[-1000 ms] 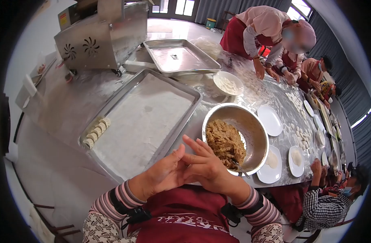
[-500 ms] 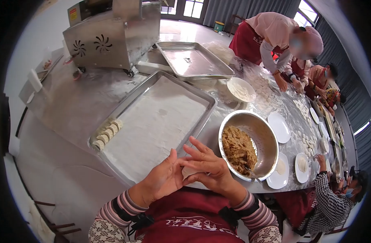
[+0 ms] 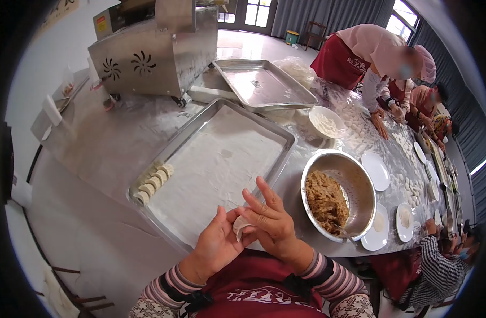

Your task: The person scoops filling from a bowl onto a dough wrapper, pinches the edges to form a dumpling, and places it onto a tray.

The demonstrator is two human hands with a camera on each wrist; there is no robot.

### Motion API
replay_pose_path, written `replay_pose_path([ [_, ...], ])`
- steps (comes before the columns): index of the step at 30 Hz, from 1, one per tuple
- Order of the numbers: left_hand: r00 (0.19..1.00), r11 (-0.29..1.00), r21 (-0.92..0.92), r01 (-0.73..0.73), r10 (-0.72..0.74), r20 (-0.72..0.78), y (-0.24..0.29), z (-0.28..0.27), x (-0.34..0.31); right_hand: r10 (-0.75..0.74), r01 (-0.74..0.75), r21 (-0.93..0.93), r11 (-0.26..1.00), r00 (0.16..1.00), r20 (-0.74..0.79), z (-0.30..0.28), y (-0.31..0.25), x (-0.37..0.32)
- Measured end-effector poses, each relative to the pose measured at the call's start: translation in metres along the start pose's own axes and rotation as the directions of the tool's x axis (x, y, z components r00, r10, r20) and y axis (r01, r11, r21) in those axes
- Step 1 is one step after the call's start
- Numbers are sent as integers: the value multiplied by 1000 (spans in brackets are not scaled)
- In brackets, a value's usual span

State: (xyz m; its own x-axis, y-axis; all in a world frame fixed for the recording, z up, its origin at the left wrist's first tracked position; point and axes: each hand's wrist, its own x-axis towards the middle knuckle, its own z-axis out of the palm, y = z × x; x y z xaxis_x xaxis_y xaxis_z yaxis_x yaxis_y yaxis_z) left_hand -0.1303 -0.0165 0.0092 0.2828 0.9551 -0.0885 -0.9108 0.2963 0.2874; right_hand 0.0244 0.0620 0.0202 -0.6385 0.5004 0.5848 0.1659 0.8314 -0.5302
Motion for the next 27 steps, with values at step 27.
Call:
replay_pose_path([
  [27,991,988,150,27,-7,-133,83,-4,-30,-189,317,-200,927,856,481,21,-44,94],
])
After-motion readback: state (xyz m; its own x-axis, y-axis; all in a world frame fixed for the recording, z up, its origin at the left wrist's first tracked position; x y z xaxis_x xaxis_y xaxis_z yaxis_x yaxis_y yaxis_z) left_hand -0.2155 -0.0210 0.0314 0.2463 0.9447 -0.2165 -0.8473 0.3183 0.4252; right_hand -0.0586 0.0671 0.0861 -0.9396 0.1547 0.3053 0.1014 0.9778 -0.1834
